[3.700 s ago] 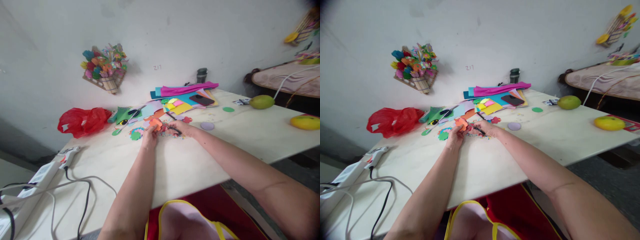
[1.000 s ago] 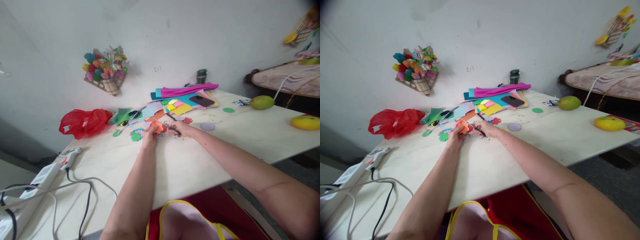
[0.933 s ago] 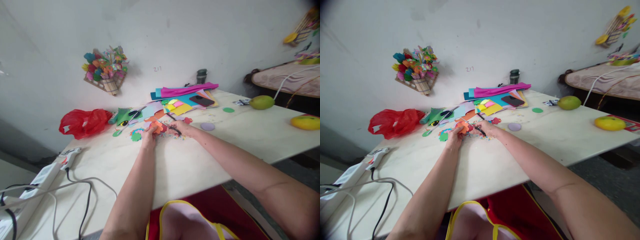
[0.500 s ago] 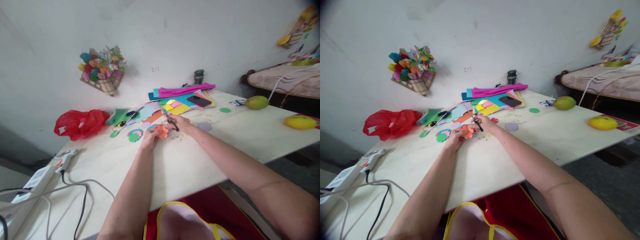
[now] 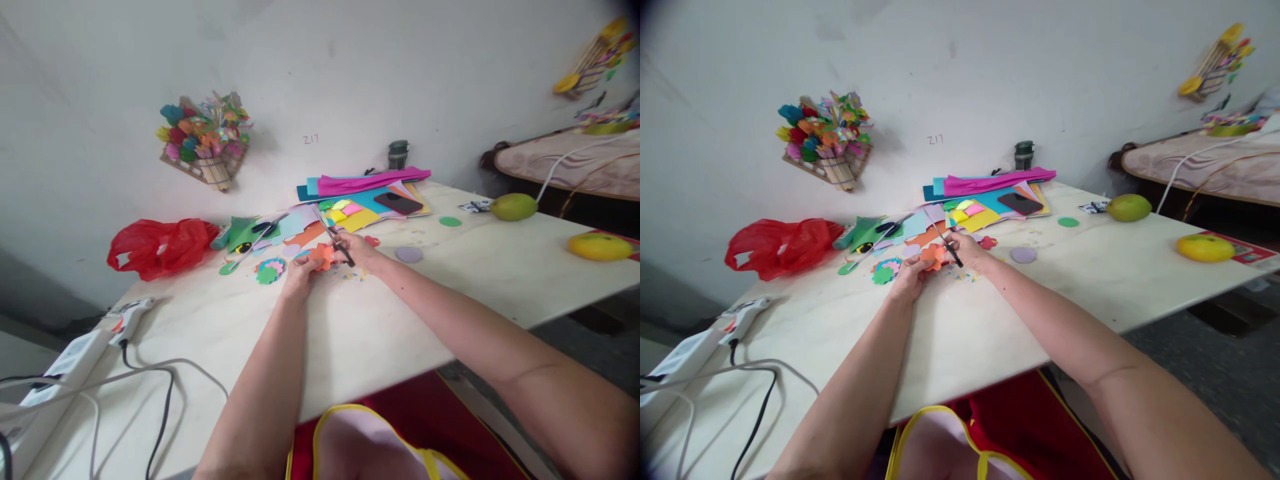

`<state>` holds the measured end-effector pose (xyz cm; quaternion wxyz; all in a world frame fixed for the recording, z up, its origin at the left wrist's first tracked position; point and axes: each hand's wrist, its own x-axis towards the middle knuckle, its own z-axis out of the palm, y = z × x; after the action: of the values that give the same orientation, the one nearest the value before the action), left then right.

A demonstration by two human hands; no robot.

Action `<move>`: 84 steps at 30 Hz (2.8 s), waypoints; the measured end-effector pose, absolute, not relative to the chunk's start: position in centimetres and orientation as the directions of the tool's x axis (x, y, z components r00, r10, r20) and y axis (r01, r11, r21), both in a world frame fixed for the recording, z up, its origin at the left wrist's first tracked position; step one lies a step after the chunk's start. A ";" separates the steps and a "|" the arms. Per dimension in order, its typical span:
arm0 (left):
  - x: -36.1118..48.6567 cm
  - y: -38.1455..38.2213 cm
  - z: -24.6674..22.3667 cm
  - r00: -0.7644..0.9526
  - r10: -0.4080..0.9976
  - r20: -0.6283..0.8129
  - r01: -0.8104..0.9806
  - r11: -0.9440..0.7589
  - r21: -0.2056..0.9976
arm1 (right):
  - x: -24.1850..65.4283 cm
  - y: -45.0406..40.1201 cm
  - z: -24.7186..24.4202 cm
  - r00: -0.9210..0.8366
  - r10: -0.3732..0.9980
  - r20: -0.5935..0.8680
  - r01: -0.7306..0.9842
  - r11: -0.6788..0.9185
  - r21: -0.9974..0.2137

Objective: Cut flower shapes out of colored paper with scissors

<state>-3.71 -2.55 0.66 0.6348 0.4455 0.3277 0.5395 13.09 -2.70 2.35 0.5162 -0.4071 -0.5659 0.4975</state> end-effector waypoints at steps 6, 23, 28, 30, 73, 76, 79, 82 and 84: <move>-3.8 -1.7 -0.2 0.147 0.986 0.075 -0.387 -0.013 0.922 | 12.5 -3.4 2.7 -0.152 0.978 0.145 -0.126 0.126 -0.984; -4.5 -1.0 0.1 -0.040 0.999 0.016 -0.570 -0.036 0.821 | 14.7 -2.9 2.3 -0.367 0.930 -0.019 0.071 0.007 -0.997; -4.4 -1.0 0.0 -0.050 0.999 0.012 -0.596 -0.039 0.802 | 15.2 -2.8 2.1 -0.451 0.892 -0.019 0.110 0.034 -0.993; -4.4 -0.9 0.0 -0.046 0.999 0.017 -0.596 -0.041 0.802 | 15.2 -2.8 2.1 -0.468 0.883 -0.032 0.111 0.023 -0.993; -4.1 -1.0 0.0 -0.012 1.000 0.014 -0.615 -0.019 0.789 | 14.5 -3.1 2.0 -0.476 0.879 -0.018 0.219 0.099 -0.971; -4.1 -0.8 -0.2 -0.017 1.000 0.014 -0.610 -0.022 0.792 | 14.5 -3.2 2.0 -0.466 0.884 -0.014 0.220 0.101 -0.970; -4.2 -0.8 -0.3 -0.017 1.000 0.008 -0.605 -0.016 0.796 | 14.4 -3.3 2.2 -0.457 0.890 -0.016 0.222 0.097 -0.970; -4.2 -0.9 -0.2 -0.018 1.000 0.003 -0.606 -0.013 0.795 | 14.2 -3.5 2.4 -0.448 0.894 -0.021 0.235 0.096 -0.967; -4.2 -1.0 0.0 -0.021 1.000 0.003 -0.608 -0.015 0.794 | 14.2 -3.6 2.5 -0.441 0.897 -0.022 0.240 0.094 -0.966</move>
<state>-4.17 -0.99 -0.05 0.6270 0.3105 0.3153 0.6412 14.19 -3.61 2.51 0.3146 -0.4246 -0.6695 0.5221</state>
